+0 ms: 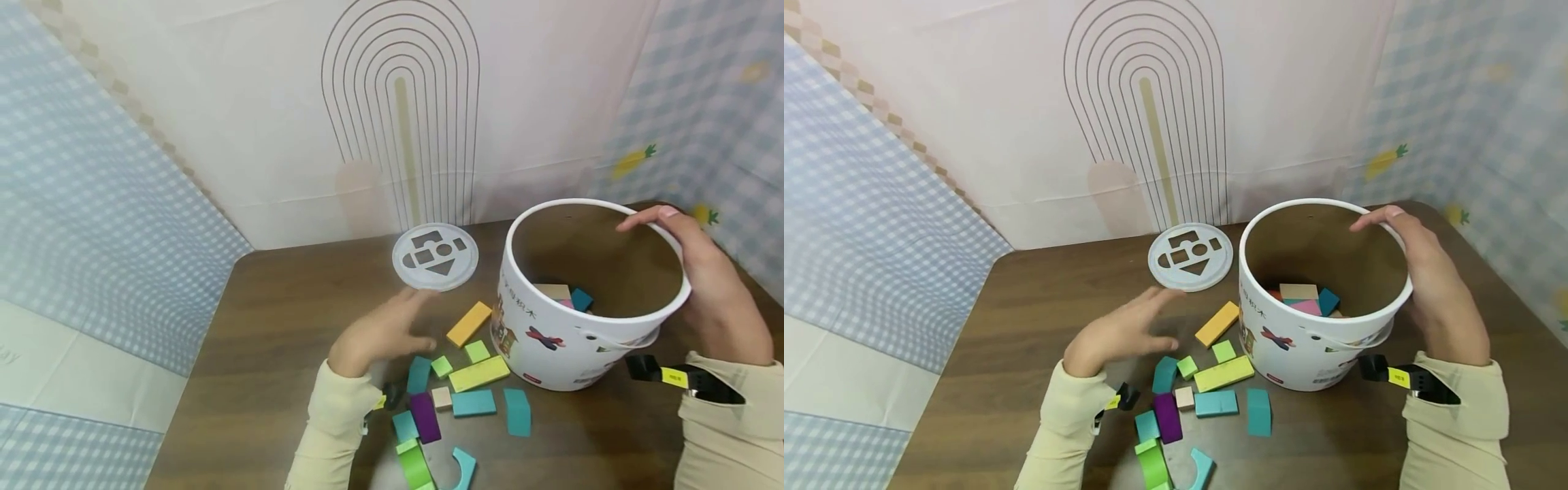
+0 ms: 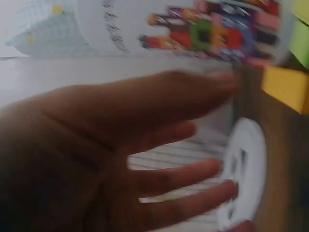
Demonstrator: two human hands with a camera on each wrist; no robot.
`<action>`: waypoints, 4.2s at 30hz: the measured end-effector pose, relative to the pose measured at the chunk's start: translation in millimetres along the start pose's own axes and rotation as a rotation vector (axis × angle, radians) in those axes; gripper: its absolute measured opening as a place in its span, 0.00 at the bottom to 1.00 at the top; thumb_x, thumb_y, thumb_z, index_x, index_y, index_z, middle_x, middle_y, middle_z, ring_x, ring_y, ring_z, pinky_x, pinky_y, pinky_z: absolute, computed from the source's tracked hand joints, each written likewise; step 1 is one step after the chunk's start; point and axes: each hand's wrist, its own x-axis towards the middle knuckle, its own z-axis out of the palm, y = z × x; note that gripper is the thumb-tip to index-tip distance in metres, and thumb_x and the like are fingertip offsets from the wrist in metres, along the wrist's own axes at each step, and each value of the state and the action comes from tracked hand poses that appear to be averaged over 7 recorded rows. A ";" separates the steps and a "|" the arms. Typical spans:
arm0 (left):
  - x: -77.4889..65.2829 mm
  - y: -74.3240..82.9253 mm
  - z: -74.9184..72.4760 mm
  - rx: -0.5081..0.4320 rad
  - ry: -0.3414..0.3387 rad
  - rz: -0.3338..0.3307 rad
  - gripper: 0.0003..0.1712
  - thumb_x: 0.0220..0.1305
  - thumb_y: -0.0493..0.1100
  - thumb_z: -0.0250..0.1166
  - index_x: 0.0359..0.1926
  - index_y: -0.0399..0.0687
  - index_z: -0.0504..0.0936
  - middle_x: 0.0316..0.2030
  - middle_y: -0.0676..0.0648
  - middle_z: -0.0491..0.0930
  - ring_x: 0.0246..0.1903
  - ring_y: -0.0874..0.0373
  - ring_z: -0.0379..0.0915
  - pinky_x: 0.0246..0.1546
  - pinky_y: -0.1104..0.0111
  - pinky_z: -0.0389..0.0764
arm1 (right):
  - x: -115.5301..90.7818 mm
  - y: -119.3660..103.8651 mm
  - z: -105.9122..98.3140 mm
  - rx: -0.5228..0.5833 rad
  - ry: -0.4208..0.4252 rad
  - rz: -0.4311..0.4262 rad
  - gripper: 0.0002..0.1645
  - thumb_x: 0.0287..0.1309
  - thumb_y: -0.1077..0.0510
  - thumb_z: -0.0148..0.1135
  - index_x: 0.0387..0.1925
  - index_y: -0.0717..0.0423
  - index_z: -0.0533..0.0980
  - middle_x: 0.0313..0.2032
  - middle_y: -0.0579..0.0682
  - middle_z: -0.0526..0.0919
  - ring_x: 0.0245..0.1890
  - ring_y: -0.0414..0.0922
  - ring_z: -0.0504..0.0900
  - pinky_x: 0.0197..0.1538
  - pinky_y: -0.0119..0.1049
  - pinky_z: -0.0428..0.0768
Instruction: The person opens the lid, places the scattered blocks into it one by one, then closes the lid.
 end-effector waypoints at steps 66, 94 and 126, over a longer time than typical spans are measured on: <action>1.3 3.0 -1.5 -0.293 0.494 0.354 0.27 0.60 0.32 0.76 0.60 0.42 0.81 0.49 0.49 0.87 0.48 0.57 0.85 0.57 0.60 0.83 | -10.9 -14.7 -4.1 -0.150 0.016 0.024 0.24 0.86 0.53 0.38 0.51 0.54 0.83 0.53 0.41 0.82 0.49 0.35 0.81 0.45 0.25 0.80; 19.1 101.9 -77.6 -0.399 0.284 0.534 0.29 0.68 0.41 0.74 0.68 0.45 0.81 0.48 0.50 0.87 0.46 0.64 0.82 0.53 0.72 0.83 | -10.4 -38.6 23.7 -0.117 0.064 0.001 0.24 0.85 0.52 0.41 0.49 0.56 0.83 0.53 0.46 0.81 0.51 0.41 0.80 0.46 0.30 0.81; 100.6 188.9 -64.7 0.670 -0.232 0.254 0.04 0.74 0.55 0.63 0.42 0.66 0.82 0.39 0.63 0.81 0.42 0.64 0.74 0.45 0.69 0.72 | -8.7 -47.4 23.6 -0.027 0.007 -0.008 0.24 0.85 0.55 0.40 0.51 0.65 0.81 0.55 0.50 0.79 0.57 0.43 0.75 0.52 0.32 0.75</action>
